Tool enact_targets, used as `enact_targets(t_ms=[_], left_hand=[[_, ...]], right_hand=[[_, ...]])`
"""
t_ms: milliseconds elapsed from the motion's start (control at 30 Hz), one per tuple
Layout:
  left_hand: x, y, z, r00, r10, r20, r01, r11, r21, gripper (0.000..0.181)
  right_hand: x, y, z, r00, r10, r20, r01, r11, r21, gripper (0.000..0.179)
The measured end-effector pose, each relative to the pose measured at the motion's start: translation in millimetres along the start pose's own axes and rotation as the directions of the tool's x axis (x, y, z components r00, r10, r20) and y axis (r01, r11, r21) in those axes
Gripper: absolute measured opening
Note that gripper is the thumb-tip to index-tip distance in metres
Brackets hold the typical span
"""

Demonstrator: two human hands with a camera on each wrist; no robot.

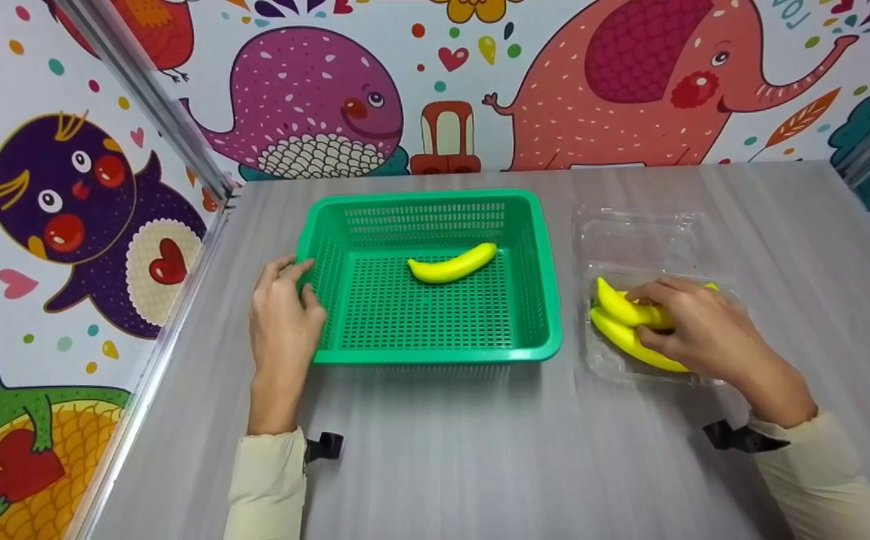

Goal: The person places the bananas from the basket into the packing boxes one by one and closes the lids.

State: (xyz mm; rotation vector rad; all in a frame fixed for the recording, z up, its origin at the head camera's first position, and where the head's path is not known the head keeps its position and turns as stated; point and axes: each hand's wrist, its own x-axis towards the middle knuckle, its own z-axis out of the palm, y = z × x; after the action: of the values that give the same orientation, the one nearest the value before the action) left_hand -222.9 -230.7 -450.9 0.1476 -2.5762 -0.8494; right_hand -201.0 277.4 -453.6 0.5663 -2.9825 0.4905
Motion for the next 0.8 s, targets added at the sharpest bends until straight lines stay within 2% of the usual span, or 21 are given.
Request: enact_targets(t_ms=[400,800], left_hand=[[-0.3,0.2,0.8,1.0,-0.011,0.011,0.011,1.0,-0.006,0.036],[-0.3,-0.3,0.0,1.0,0.002,0.01,-0.002,1.0,-0.002,0.037]], right_hand=[[0.7,-1.1,-0.3,1.0,0.005,-0.004,-0.005,1.0,-0.005,0.039],[0.2,-8.0,0.0,1.0,-0.002,-0.002,0.002,1.0,0.021,0.046]])
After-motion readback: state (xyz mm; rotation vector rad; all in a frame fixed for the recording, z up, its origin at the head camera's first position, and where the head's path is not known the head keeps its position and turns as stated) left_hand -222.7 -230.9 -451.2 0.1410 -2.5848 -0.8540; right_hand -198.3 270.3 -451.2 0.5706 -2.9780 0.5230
